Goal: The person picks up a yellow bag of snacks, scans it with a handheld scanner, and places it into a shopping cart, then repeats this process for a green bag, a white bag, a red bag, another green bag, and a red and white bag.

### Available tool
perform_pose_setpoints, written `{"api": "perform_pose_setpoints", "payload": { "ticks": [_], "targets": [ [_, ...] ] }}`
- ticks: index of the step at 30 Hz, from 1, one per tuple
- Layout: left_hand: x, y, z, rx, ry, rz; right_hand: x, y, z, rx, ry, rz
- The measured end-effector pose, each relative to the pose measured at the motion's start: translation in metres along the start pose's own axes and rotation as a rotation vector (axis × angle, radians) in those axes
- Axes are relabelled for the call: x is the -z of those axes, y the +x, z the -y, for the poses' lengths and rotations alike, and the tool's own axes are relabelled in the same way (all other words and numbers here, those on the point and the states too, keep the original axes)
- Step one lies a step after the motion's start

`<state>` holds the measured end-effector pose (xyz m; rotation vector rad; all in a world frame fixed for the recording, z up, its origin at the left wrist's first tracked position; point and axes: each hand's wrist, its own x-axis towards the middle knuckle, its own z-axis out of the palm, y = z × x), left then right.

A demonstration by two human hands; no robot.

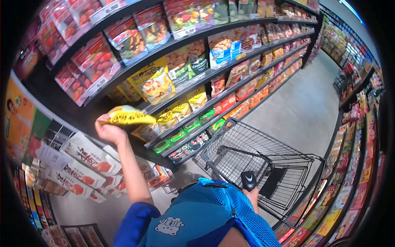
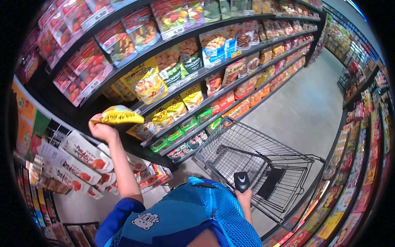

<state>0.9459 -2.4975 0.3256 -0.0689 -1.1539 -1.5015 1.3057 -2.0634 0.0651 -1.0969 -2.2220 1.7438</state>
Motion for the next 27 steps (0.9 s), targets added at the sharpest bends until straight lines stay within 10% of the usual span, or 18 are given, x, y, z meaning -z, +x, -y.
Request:
{"api": "perform_pose_setpoints", "payload": {
  "ticks": [5, 10, 18, 22, 25, 27],
  "targets": [
    [-0.034, -0.022, -0.075, 0.064, -0.189, 0.476, 0.004, -0.005, -0.007, 0.035, 0.061, -0.035],
    [-0.061, -0.078, -0.023, 0.639, -1.096, 1.039, 0.010, -0.002, 0.067, 0.031, 0.092, 0.102],
    [-0.087, -0.228, -0.087, 1.684, -1.480, 0.773, 0.005, 0.024, 0.187, 0.321, 0.628, 0.161],
    [-0.096, -0.275, -0.073, 1.685, -1.728, 0.789, 0.010, 0.031, 0.183, 0.116, 0.883, 0.309],
    [-0.081, -0.276, -0.087, 1.637, -0.763, 0.898, 0.008, 0.027, 0.167, 0.110, 0.914, 0.295],
    [-0.044, -0.293, -0.034, 1.682, -0.658, 1.074, 0.005, 0.022, 0.160, 0.073, 0.984, 0.245]
  ]
}}
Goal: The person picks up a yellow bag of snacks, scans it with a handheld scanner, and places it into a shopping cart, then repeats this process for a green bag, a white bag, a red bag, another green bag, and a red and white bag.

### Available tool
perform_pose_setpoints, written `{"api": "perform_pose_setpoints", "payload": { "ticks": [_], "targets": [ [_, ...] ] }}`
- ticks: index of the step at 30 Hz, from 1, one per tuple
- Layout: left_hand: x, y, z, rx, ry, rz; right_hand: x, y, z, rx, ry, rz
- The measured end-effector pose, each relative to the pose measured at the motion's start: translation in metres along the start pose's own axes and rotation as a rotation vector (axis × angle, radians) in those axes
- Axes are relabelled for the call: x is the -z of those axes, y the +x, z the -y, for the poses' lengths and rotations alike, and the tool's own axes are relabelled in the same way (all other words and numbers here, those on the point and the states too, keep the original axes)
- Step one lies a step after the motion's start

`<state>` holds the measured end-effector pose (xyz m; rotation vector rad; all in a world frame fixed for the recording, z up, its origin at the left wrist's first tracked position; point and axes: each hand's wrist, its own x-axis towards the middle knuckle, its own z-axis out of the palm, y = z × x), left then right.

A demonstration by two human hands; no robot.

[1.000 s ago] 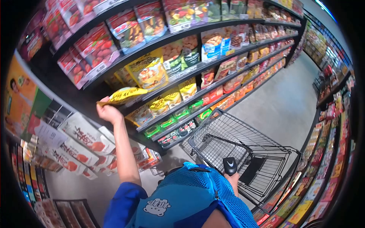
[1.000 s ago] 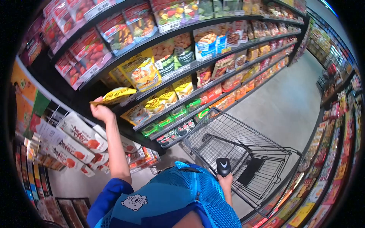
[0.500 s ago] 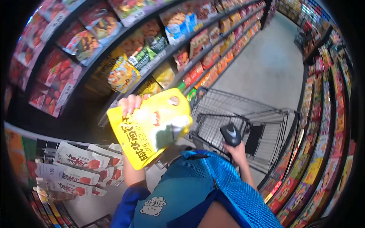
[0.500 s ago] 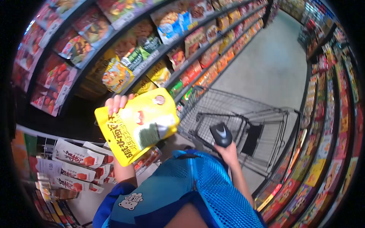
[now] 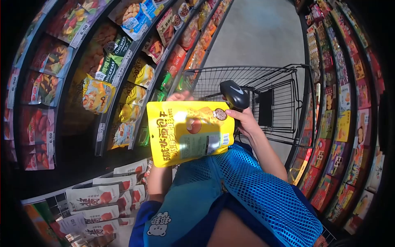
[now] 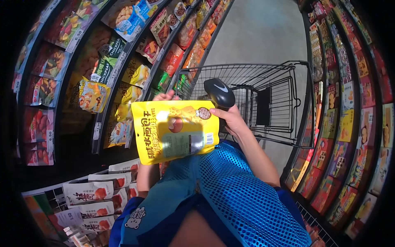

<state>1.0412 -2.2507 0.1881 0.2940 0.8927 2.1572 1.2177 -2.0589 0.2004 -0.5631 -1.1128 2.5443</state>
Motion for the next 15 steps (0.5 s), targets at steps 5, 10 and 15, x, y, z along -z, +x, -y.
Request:
{"api": "perform_pose_setpoints", "payload": {
  "ticks": [5, 10, 15],
  "targets": [
    [-0.038, -0.043, 0.006, 0.305, 0.483, -0.241, 0.010, -0.007, -0.008, 0.042, -0.067, -0.137],
    [-0.064, -0.043, 0.020, 0.306, 0.377, -0.386, 0.014, -0.004, -0.009, 0.067, -0.049, -0.239],
    [-0.033, -0.042, 0.012, 0.143, -0.248, -0.104, 0.000, 0.009, -0.003, 0.191, 0.041, -0.283]
  ]
}}
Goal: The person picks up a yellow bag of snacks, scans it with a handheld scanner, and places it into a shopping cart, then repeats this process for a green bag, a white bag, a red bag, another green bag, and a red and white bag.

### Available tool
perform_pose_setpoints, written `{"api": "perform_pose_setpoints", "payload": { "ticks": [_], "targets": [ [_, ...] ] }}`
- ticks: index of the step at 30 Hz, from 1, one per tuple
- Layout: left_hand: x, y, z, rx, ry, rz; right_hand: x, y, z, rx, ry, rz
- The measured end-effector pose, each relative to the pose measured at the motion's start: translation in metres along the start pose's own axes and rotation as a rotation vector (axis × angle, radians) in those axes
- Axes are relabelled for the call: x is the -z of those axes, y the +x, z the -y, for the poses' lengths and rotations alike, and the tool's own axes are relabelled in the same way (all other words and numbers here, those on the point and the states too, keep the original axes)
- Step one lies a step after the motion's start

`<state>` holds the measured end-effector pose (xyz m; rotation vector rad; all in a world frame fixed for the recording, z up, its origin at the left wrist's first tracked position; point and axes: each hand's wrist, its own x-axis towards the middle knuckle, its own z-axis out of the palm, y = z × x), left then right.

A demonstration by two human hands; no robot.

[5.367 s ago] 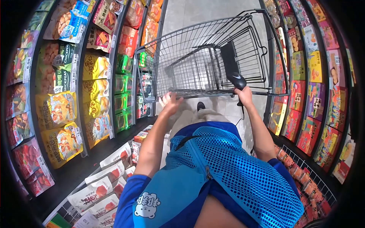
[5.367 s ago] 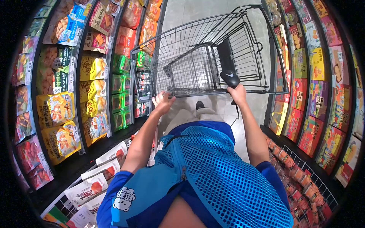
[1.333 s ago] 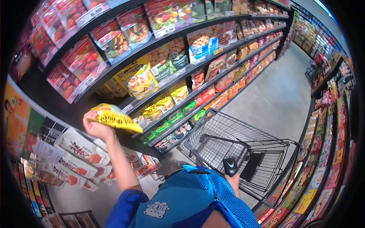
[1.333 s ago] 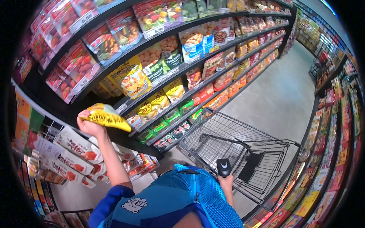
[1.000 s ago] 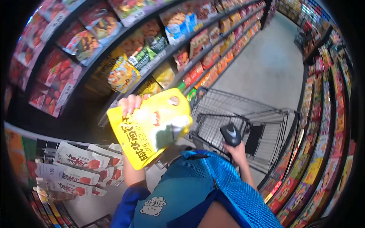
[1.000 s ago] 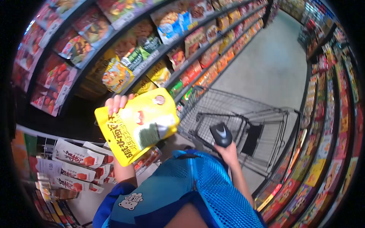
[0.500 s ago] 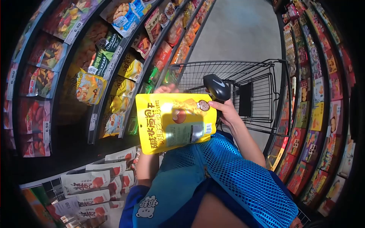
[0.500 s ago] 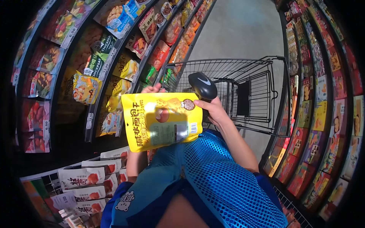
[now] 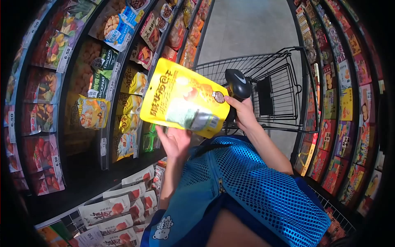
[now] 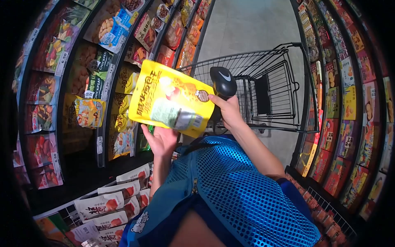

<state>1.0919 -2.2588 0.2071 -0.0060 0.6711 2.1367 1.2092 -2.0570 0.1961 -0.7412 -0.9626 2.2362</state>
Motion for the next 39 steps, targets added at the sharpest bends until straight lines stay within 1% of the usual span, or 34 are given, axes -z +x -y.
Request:
{"api": "perform_pose_setpoints", "payload": {
  "ticks": [1, 3, 4, 7, 9, 11, 12, 13, 14, 15, 18, 19, 20, 23, 24, 25, 27, 29, 30, 32, 33, 39],
  "targets": [
    [0.004, 0.005, 0.001, -0.052, 0.094, 0.010, -0.005, 0.001, 0.001, 0.026, 0.017, -0.002],
    [-0.003, 0.011, 0.013, -0.168, 0.471, -0.073, -0.008, 0.004, -0.004, 0.035, 0.047, 0.001],
    [-0.014, 0.013, 0.018, -0.163, 0.332, -0.040, -0.011, 0.003, -0.005, 0.043, 0.050, -0.006],
    [-0.018, 0.034, 0.025, -0.131, 0.346, -0.170, -0.013, 0.002, -0.004, 0.086, -0.015, -0.025],
    [-0.019, 0.044, 0.024, -0.145, 0.301, -0.156, -0.014, 0.001, -0.003, 0.123, -0.082, -0.038],
    [-0.014, 0.053, 0.022, -0.157, 0.275, -0.145, 0.003, 0.005, -0.003, 0.123, -0.187, -0.033],
    [-0.011, 0.059, 0.019, -0.193, 0.288, -0.175, 0.011, 0.007, -0.001, 0.122, -0.242, -0.029],
    [-0.008, 0.067, 0.014, -0.232, 0.298, -0.205, 0.014, 0.008, 0.003, 0.204, -0.331, -0.110],
    [-0.004, 0.075, 0.008, -0.272, 0.307, -0.238, 0.033, 0.009, 0.002, 0.190, -0.446, -0.134],
    [0.002, 0.083, 0.001, -0.309, 0.326, -0.209, 0.057, 0.010, 0.000, 0.176, -0.562, -0.154],
    [0.012, 0.102, -0.023, -0.408, 0.384, -0.151, 0.087, 0.002, 0.000, 0.055, -0.542, -0.184],
    [0.013, 0.106, -0.030, -0.426, 0.409, -0.145, 0.095, -0.003, -0.005, 0.049, -0.575, -0.173],
    [0.013, 0.110, -0.035, -0.443, 0.434, -0.138, 0.100, -0.008, -0.010, -0.017, -0.608, -0.156],
    [0.016, 0.120, -0.046, -0.538, 0.550, -0.158, 0.120, -0.014, -0.048, -0.183, -0.712, -0.119],
    [0.018, 0.124, -0.048, -0.571, 0.551, -0.141, 0.129, -0.011, -0.058, -0.174, -0.995, -0.002],
    [0.021, 0.128, -0.050, -0.581, 0.554, -0.136, 0.113, -0.014, -0.058, -0.154, -1.092, 0.025],
    [0.029, 0.135, -0.053, -0.594, 0.566, -0.124, 0.075, -0.014, -0.060, -0.032, -1.030, 0.106],
    [0.030, 0.134, -0.058, -0.559, 0.585, -0.093, 0.035, -0.011, -0.049, -0.060, -1.079, 0.167],
    [0.027, 0.133, -0.059, -0.549, 0.589, -0.091, 0.014, -0.011, -0.046, 0.045, -0.899, 0.210],
    [0.029, 0.133, -0.058, -0.542, 0.594, -0.087, -0.010, -0.006, -0.041, -0.078, -0.707, 0.275],
    [0.034, 0.134, -0.058, -0.548, 0.594, -0.086, -0.031, -0.012, -0.022, -0.143, -0.621, 0.308],
    [0.041, 0.131, -0.056, -0.544, 0.619, -0.100, -0.051, -0.020, -0.001, -0.172, -0.548, 0.350]
  ]
}}
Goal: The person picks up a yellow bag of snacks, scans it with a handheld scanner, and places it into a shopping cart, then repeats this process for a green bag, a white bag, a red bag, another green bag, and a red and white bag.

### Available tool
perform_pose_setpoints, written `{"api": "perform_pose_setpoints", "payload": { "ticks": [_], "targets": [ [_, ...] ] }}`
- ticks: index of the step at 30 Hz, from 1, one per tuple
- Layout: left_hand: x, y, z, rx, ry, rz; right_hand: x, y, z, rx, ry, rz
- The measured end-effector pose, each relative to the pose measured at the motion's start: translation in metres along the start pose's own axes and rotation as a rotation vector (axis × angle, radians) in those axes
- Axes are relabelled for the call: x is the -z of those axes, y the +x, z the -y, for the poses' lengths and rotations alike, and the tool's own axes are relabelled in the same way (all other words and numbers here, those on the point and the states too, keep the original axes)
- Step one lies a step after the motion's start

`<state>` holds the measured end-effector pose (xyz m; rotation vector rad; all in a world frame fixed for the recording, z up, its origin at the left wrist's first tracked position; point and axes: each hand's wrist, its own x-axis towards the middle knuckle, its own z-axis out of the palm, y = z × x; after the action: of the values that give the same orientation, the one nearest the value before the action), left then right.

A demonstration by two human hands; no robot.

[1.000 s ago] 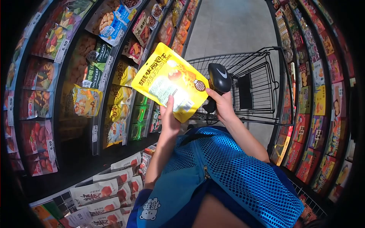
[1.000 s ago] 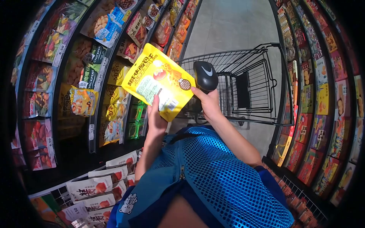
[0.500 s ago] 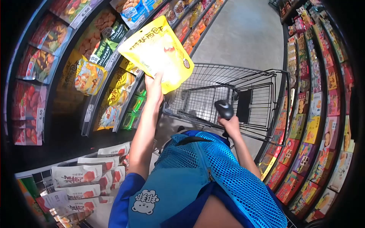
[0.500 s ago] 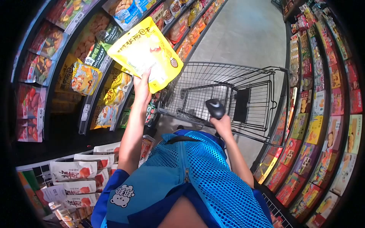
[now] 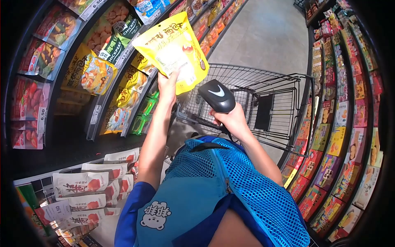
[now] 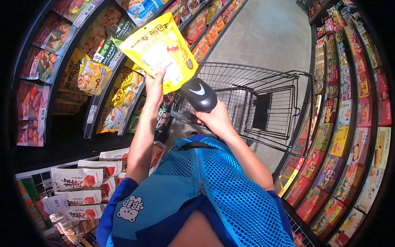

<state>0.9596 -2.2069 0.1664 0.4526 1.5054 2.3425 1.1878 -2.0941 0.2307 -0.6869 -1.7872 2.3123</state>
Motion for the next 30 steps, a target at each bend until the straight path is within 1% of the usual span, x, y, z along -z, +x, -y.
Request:
{"api": "perform_pose_setpoints", "payload": {
  "ticks": [4, 7, 9, 11, 12, 13, 14, 16, 18, 19, 20, 22, 25, 28, 29, 30],
  "targets": [
    [0.005, -0.001, 0.003, -0.013, 0.007, -0.020, 0.006, -0.012, -0.003, -0.033, 0.004, -0.006],
    [0.006, -0.005, 0.007, 0.027, 0.123, -0.046, 0.020, -0.020, -0.026, -0.019, -0.062, -0.052],
    [0.018, -0.008, 0.027, 0.120, 0.247, -0.041, 0.039, -0.028, -0.062, -0.005, -0.235, -0.190],
    [0.027, -0.018, 0.063, 0.228, 0.328, -0.019, 0.053, -0.050, -0.077, -0.025, -0.439, -0.339],
    [0.030, -0.026, 0.084, 0.288, 0.349, -0.006, 0.059, -0.064, -0.082, -0.048, -0.475, -0.401],
    [0.036, -0.031, 0.110, 0.346, 0.371, 0.006, 0.066, -0.077, -0.091, -0.070, -0.432, -0.458],
    [0.049, -0.035, 0.152, 0.367, 0.309, 0.033, 0.072, -0.091, -0.100, -0.089, -0.388, -0.512],
    [0.045, -0.043, 0.204, 0.505, 0.269, 0.037, 0.084, -0.120, -0.106, -0.171, -0.381, -0.586],
    [0.046, -0.053, 0.270, 0.629, 0.368, 0.083, 0.097, -0.147, -0.129, -0.217, -0.346, -0.681],
    [0.033, -0.055, 0.281, 0.687, 0.418, 0.107, 0.100, -0.157, -0.131, -0.235, -0.353, -0.738],
    [0.020, -0.066, 0.291, 0.665, 0.340, 0.156, 0.101, -0.167, -0.132, -0.277, -0.351, -0.782],
    [0.019, -0.081, 0.337, 0.642, 0.089, 0.361, 0.103, -0.184, -0.124, -0.362, -0.352, -0.867],
    [-0.002, -0.106, 0.390, 0.844, 0.610, 0.241, 0.102, -0.204, -0.134, -0.375, -0.276, -1.008],
    [-0.013, -0.129, 0.440, 0.763, 0.832, 0.345, 0.097, -0.212, -0.128, -0.420, -0.213, -1.094],
    [-0.014, -0.133, 0.450, 0.767, 0.769, 0.405, 0.096, -0.213, -0.124, -0.440, -0.213, -1.103],
    [-0.017, -0.135, 0.455, 0.754, 0.861, 0.382, 0.095, -0.214, -0.120, -0.461, -0.213, -1.107]
  ]
}}
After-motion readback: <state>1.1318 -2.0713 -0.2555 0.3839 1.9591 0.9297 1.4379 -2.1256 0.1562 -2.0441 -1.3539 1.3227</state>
